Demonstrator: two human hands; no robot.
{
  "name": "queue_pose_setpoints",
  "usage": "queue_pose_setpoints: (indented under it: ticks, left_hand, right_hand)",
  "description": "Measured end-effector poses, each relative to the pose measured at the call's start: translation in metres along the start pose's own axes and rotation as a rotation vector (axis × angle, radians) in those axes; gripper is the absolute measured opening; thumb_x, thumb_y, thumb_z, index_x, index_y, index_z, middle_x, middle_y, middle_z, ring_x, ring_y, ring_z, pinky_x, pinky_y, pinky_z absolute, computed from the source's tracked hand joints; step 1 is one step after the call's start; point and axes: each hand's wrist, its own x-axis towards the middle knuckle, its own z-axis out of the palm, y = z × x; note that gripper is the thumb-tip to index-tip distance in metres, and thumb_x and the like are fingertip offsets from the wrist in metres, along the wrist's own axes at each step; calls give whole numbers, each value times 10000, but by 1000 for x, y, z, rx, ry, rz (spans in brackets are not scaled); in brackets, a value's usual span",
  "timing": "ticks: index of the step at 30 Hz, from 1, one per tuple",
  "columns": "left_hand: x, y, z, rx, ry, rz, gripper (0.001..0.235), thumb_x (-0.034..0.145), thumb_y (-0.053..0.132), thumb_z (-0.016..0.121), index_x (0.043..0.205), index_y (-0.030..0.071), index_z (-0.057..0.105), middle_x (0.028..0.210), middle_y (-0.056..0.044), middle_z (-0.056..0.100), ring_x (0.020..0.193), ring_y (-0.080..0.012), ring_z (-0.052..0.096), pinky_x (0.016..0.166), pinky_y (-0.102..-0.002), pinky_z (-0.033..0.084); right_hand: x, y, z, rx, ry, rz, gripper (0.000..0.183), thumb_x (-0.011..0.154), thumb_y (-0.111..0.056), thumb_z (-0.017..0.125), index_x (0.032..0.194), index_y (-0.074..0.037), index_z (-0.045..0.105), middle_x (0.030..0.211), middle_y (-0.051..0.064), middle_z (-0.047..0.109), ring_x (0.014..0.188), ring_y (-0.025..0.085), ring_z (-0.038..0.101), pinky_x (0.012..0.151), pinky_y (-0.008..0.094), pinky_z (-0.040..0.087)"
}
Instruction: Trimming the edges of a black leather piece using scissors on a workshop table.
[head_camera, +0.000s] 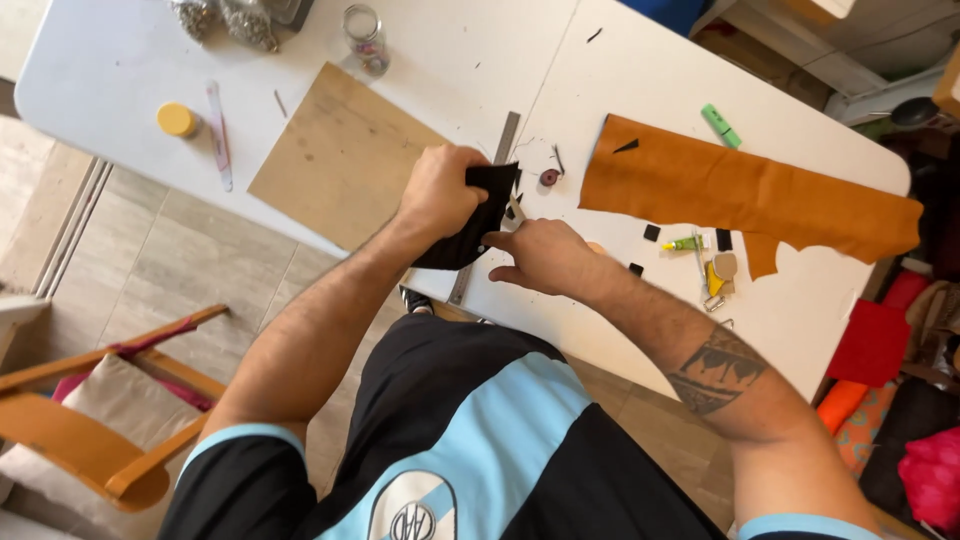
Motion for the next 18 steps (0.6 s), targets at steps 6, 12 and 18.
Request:
queue_pose_setpoints:
  ticks: [6,12,18]
  left_hand:
    - [31,-21,11,-15,15,-88,374,735,59,874,1090,148,793,1035,-98,770,1067,-308,729,896,-408,611]
    - [79,-71,7,49,33,-174,426,684,169,933,1078,256,797,992,-39,759,1025,-250,739,858,-396,616]
    - [48,-20,-58,0,-48,-100,603,738,351,889,1256,94,716,1141,-184,734,1148,-372,681,988,-487,542]
  right_hand:
    - [20,-16,41,-188,-137,-46,529,942,-577,595,1291,-193,698,865,195,755,840,405,770,672,514,611]
    - [59,14,93,229,192,31,367,920,-458,702,1134,-163,741,715,81,732,731,366,747,623,465,604]
    - [36,7,19,326,264,11,239,899,-342,731,1012,-132,720,680,133,719,713,398,730,658,498,589]
